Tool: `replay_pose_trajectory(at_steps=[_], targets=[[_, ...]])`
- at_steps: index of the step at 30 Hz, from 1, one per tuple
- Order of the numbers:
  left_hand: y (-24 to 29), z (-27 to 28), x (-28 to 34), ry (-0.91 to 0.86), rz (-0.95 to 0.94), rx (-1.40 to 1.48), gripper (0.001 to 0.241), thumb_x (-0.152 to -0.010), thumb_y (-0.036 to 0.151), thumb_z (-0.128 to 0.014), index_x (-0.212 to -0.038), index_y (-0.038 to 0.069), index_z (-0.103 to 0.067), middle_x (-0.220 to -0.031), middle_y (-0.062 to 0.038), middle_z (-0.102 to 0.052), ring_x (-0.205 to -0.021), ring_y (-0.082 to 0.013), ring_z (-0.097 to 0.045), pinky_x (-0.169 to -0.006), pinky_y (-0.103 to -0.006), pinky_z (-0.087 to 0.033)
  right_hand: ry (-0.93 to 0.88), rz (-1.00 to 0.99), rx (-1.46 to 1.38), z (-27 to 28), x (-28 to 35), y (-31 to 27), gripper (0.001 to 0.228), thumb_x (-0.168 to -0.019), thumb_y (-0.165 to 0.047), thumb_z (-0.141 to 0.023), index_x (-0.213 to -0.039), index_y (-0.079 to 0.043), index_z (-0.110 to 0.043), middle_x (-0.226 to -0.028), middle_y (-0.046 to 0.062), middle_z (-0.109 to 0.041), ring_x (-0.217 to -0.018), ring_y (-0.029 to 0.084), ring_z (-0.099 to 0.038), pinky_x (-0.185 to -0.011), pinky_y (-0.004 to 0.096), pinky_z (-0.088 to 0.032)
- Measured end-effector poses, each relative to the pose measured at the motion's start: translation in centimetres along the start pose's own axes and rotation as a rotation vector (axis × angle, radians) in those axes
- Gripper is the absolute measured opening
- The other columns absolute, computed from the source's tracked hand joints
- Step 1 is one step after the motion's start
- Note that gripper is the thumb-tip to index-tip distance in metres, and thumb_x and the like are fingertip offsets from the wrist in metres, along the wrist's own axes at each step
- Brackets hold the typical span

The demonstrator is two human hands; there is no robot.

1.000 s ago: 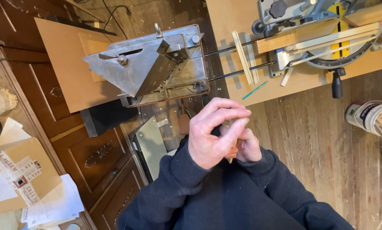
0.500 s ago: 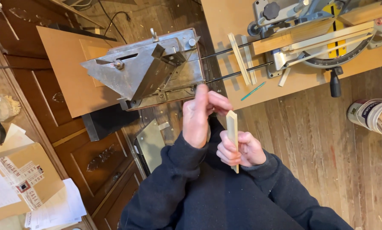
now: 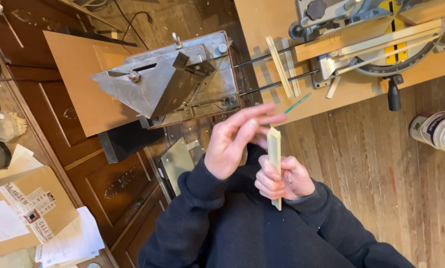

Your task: The recorder marks wooden frame molding with a pencil and then uses a manual miter chopper to cut precise 45-degree angles for art framing.

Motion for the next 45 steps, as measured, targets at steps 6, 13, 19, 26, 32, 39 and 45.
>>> replay_pose_trajectory(at_steps=[6, 13, 19, 26, 32, 39, 45], targets=[[-0.8, -0.4, 0.3, 0.028, -0.160, -0.379, 0.031, -0.108, 0.017, -0.061, -0.131, -0.002, -0.066, -0.122, -0.015, -0.077, -0.106, -0.0148, -0.075, -0.091, -0.0299, -0.063, 0.013, 0.043, 0.045, 1.1, 0.1, -0.3, 0.036, -0.107, -0.037, -0.043, -0.085, -0.009, -0.044, -0.065, 0.001, -0.035, -0.058, 0.015, -0.035, -0.052, 0.028, -0.032], [-1.5, 0.5, -0.5, 0.169, 0.029, -0.074, 0.038, -0.108, 0.023, -0.052, -0.134, -0.001, -0.065, -0.114, -0.018, -0.078, -0.098, -0.0174, -0.073, -0.089, -0.0320, -0.060, 0.062, 0.019, 0.096, 0.5, -0.4, -0.5, 0.037, -0.108, -0.037, -0.043, -0.087, -0.008, -0.045, -0.067, 0.002, -0.037, -0.060, 0.014, -0.037, -0.052, 0.027, -0.032], [-2.0, -0.2, 0.1, -0.153, -0.038, -0.366, 0.042, -0.105, 0.020, -0.059, -0.141, -0.002, -0.059, -0.129, -0.011, -0.074, -0.118, -0.0184, -0.071, -0.108, -0.0353, -0.055, 0.161, 0.047, 0.091, 3.1, -0.9, -0.2, 0.040, -0.105, -0.044, -0.041, -0.103, -0.006, -0.052, -0.082, 0.005, -0.050, -0.071, 0.017, -0.047, -0.066, 0.030, -0.041], [-4.7, 1.4, 0.6, -0.023, -0.131, -0.399, 0.032, -0.109, 0.011, -0.056, -0.139, 0.000, -0.059, -0.125, -0.012, -0.074, -0.115, -0.0246, -0.069, -0.103, -0.0404, -0.046, 0.636, 0.239, 0.343, 10.0, -3.2, -2.2, 0.033, -0.104, -0.036, -0.044, -0.115, -0.007, -0.057, -0.109, 0.009, -0.067, -0.103, 0.021, -0.064, -0.090, 0.036, -0.051], [-5.9, 2.8, 1.5, 0.266, -0.037, 0.089, 0.029, -0.108, 0.008, -0.055, -0.134, -0.001, -0.056, -0.085, -0.005, -0.062, -0.076, -0.0129, -0.061, -0.072, -0.0296, -0.055, 1.138, 0.369, 1.986, 18.3, -5.7, -15.8, 0.048, -0.104, -0.051, -0.057, -0.106, -0.004, -0.069, -0.087, 0.015, -0.070, -0.077, 0.029, -0.069, -0.073, 0.043, -0.053], [-3.3, 2.9, 3.1, 0.348, 0.011, 0.004, 0.043, -0.105, 0.009, -0.057, -0.147, 0.001, -0.049, -0.085, 0.001, -0.051, -0.065, -0.0053, -0.047, -0.059, -0.0220, -0.042, 1.342, 0.085, 2.358, 23.9, -7.6, -20.7, 0.059, -0.082, -0.060, -0.077, -0.115, -0.010, -0.075, -0.086, 0.025, -0.073, -0.083, 0.045, -0.070, -0.072, 0.055, -0.054], [-1.4, 3.9, 4.7, 0.273, -0.061, 0.116, 0.057, -0.106, 0.015, -0.056, -0.158, 0.003, -0.040, -0.095, 0.001, -0.053, -0.075, -0.0059, -0.052, -0.067, -0.0223, -0.048, 1.102, 0.327, 2.090, 18.0, -5.3, -19.1, 0.043, -0.098, -0.038, -0.075, -0.119, -0.001, -0.073, -0.090, 0.019, -0.075, -0.085, 0.032, -0.075, -0.076, 0.038, -0.056]])
Point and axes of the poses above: each hand's wrist, its own x-axis away from the middle knuckle, its own z-axis out of the back of the hand, y = z × x, the point moved 2 cm from there along -x, towards the middle knuckle
